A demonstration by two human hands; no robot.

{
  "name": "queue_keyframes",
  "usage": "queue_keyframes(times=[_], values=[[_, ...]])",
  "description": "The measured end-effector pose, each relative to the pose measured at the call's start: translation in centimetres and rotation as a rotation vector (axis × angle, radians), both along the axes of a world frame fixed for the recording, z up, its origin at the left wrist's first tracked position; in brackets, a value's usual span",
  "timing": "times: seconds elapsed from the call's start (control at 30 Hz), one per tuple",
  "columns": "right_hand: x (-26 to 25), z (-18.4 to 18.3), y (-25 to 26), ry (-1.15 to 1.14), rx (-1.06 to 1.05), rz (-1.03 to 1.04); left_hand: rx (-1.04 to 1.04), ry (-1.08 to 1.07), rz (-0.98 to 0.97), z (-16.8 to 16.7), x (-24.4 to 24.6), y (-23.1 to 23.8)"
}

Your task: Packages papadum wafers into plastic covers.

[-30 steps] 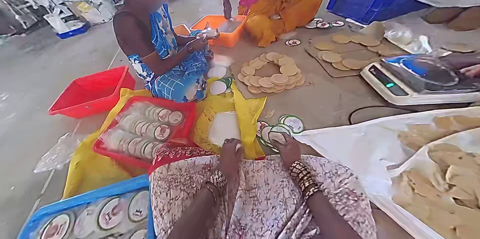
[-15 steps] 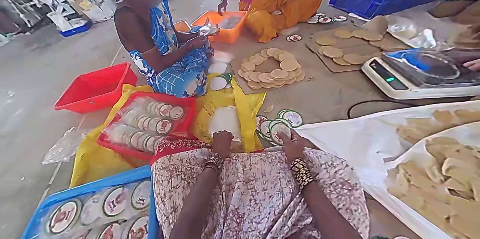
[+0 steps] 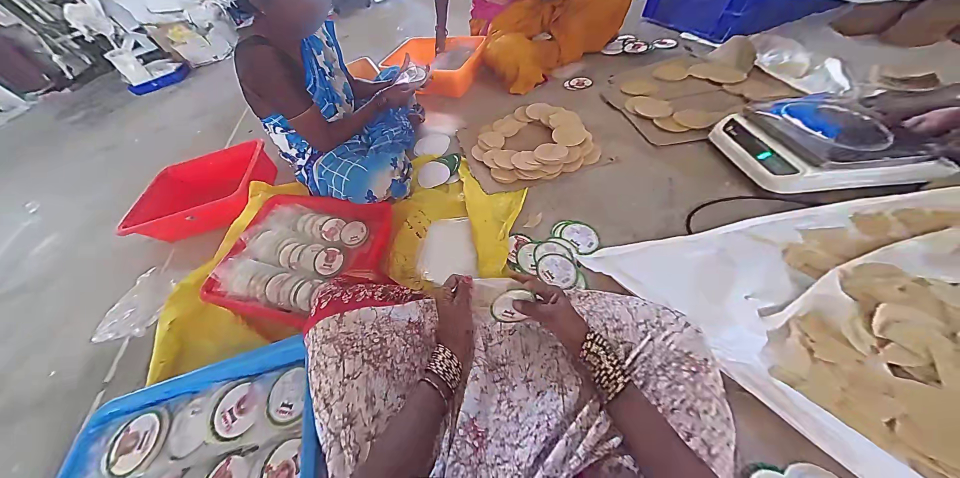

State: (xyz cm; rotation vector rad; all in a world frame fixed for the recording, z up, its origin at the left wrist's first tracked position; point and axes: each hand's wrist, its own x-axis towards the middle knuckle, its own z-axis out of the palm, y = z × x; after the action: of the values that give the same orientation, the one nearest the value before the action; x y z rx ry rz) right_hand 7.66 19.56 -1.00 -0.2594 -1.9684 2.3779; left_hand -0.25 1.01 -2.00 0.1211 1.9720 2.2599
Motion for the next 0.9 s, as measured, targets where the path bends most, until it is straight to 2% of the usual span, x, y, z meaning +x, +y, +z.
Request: queue_keyframes(times=[0.13, 0.23, 0.3, 0.47, 0.57, 0.7, 0.8, 0.9], values=[[0.1, 1.2, -0.8, -0.078, -0.058, -0.164, 0.025, 0.018, -0.196, -0.1, 1.0, 0.8], [0.0, 1.4, -0.6, -0.112, -0.125, -0.359, 0.017, 0.003, -0.261, 0.6, 1.3, 0.5], [0.0, 1.1, -0.3, -0.096, -0.160, -0.419, 0.024, 0.038, -0.265, 0.1, 1.1, 0.5], [0.2, 0.4, 0.3, 0.013, -0.140, -0.201, 0.008, -0.048, -0.160, -0.1, 0.7, 0.3], [0.2, 0.8, 0.2, -0.011, -0.144, -0.172, 0.007, -0.057, -0.170, -0.1, 0.5, 0.4], [-0.4, 0.0, 0.3, 0.003, -0.083, -0.194, -0.108, -0.343, -0.149, 2.0, 1.4, -0.1], [-0.2, -0.4, 0.7, 0.026, 0.047, -0.149, -0.185, -0.288, -0.203, 1.8, 1.5, 0.2], [-0.3, 0.0, 0.4, -0.070, 0.061, -0.124, -0.081, -0.204, -0.208, 0.8, 1.4, 1.1]])
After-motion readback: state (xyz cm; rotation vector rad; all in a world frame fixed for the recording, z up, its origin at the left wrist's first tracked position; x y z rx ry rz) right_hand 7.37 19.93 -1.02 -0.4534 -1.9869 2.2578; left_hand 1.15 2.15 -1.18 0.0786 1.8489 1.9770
